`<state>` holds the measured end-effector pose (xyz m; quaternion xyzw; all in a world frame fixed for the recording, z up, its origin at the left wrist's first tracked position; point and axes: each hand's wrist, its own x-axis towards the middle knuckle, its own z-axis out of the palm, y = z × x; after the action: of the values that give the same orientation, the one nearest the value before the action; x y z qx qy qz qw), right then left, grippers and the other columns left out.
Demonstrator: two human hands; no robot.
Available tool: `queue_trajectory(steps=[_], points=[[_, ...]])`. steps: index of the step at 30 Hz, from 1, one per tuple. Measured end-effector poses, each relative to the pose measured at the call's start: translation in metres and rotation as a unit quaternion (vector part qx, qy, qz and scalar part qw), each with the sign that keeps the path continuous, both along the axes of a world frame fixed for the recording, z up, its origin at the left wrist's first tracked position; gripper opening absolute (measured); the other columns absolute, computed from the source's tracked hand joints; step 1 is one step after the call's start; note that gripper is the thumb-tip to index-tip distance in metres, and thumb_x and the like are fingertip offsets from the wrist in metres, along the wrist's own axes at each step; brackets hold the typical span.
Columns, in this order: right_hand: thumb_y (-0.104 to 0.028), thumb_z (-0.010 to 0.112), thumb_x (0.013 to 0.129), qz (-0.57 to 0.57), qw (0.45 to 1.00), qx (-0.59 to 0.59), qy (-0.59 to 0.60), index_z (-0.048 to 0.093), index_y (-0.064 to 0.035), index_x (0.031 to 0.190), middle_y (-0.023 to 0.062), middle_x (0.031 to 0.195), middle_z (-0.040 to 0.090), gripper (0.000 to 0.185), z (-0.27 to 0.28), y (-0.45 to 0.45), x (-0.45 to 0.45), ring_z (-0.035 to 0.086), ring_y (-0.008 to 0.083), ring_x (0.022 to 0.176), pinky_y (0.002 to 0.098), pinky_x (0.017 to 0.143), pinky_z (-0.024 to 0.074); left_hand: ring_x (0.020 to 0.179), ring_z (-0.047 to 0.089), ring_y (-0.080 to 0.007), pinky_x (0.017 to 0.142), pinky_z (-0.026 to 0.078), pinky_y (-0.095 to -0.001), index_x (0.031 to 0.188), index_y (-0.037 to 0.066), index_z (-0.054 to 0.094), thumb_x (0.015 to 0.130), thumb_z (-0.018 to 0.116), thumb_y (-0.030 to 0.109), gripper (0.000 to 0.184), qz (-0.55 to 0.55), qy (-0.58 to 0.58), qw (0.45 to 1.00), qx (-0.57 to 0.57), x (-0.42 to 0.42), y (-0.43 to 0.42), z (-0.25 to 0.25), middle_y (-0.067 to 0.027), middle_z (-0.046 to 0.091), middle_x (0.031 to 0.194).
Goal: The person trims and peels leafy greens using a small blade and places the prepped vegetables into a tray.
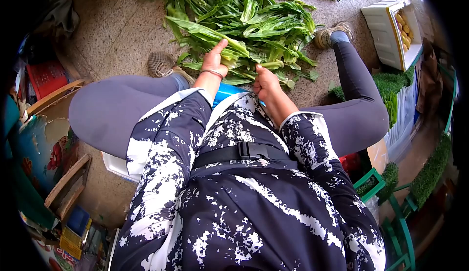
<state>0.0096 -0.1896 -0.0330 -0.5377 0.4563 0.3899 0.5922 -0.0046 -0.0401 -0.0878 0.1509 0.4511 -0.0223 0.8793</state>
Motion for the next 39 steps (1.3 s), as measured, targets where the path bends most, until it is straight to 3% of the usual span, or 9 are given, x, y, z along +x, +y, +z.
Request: queue_trajectory(steps=[3,5,8,12,16,21,25,36,39], points=[[-0.035,0.058,0.080,0.105,0.988,-0.075,-0.088,0.052,-0.0111,0.085,-0.0047,0.052,0.036,0.026,-0.006,-0.005,-0.001,0.033,0.0080,0.043,0.0243,0.038,0.0253,0.083,0.058,-0.0232,0.076,0.047,-0.0378,0.096,0.008,0.057,0.075,0.066,0.017,0.024,0.027,0.022,0.999,0.035,0.003,0.001,-0.007,-0.0065,0.061,0.093],[-0.040,0.070,0.067,0.201,0.912,-0.190,-0.304,0.052,0.0032,0.107,0.0157,0.103,0.058,0.061,-0.003,0.008,-0.006,0.056,0.0246,0.092,0.0299,0.080,0.0432,0.079,0.059,-0.0228,0.073,0.048,-0.0374,0.095,0.007,0.057,0.075,0.065,0.015,0.024,0.021,0.013,0.998,0.064,0.000,-0.005,-0.012,-0.0074,0.061,0.091],[-0.030,0.071,0.069,0.334,0.816,-0.127,-0.455,0.056,-0.0043,0.103,0.0030,0.077,0.061,0.045,0.015,0.021,-0.007,0.056,0.0105,0.068,0.0260,0.059,0.0433,0.073,0.059,-0.0225,0.067,0.049,-0.0365,0.092,0.007,0.057,0.074,0.066,0.014,0.021,-0.006,0.004,0.996,0.085,-0.002,-0.007,-0.011,-0.0077,0.060,0.087],[-0.021,0.069,0.070,0.423,0.713,-0.219,-0.514,0.062,-0.0108,0.088,0.0033,0.068,0.060,0.022,0.015,0.029,-0.004,0.055,0.0102,0.061,0.0245,0.057,0.0426,0.069,0.058,-0.0225,0.061,0.049,-0.0358,0.089,0.007,0.055,0.074,0.066,0.013,0.019,-0.026,0.024,0.997,0.066,-0.003,-0.011,-0.010,-0.0068,0.058,0.080],[-0.024,0.065,0.071,0.354,0.767,-0.184,-0.503,0.062,-0.0109,0.085,0.0101,0.075,0.059,0.019,-0.001,0.019,-0.001,0.057,0.0260,0.064,0.0323,0.058,0.0441,0.071,0.058,-0.0237,0.063,0.048,-0.0359,0.091,0.007,0.055,0.072,0.067,0.020,0.025,-0.022,0.083,0.994,0.074,-0.001,-0.006,0.001,-0.0083,0.059,0.082],[-0.023,0.063,0.079,0.105,0.956,0.022,-0.272,0.059,-0.0056,0.094,-0.0027,0.064,0.048,0.024,0.001,0.006,0.006,0.039,0.0056,0.051,0.0206,0.045,0.0313,0.081,0.058,-0.0252,0.071,0.046,-0.0412,0.094,0.008,0.057,0.071,0.068,0.019,0.027,0.033,0.071,0.994,0.072,0.003,-0.003,-0.003,-0.0088,0.060,0.091],[-0.041,0.054,0.083,0.010,0.984,0.094,-0.151,0.054,-0.0102,0.091,-0.0034,0.061,0.043,0.032,0.023,0.010,0.001,0.034,0.0073,0.049,0.0213,0.043,0.0267,0.081,0.057,-0.0266,0.071,0.046,-0.0441,0.097,0.006,0.056,0.070,0.070,0.012,0.032,0.071,0.080,0.987,0.119,0.002,-0.007,0.003,-0.0094,0.059,0.094],[-0.027,0.055,0.083,0.056,0.979,0.169,-0.099,0.052,-0.0109,0.079,-0.0026,0.061,0.045,0.017,0.009,0.010,-0.014,0.036,0.0080,0.047,0.0218,0.041,0.0264,0.076,0.057,-0.0241,0.068,0.047,-0.0403,0.097,0.000,0.055,0.071,0.068,0.007,0.029,0.082,0.071,0.980,0.168,-0.003,-0.007,0.013,-0.0104,0.059,0.092],[-0.030,0.053,0.084,0.121,0.984,-0.079,-0.107,0.048,-0.0116,0.077,-0.0032,0.056,0.039,0.020,-0.013,-0.001,-0.010,0.030,0.0091,0.040,0.0240,0.036,0.0217,0.075,0.057,-0.0181,0.069,0.045,-0.0318,0.095,0.001,0.057,0.071,0.067,0.004,0.026,0.038,0.051,0.957,0.283,-0.002,-0.001,0.009,-0.0063,0.060,0.089]])
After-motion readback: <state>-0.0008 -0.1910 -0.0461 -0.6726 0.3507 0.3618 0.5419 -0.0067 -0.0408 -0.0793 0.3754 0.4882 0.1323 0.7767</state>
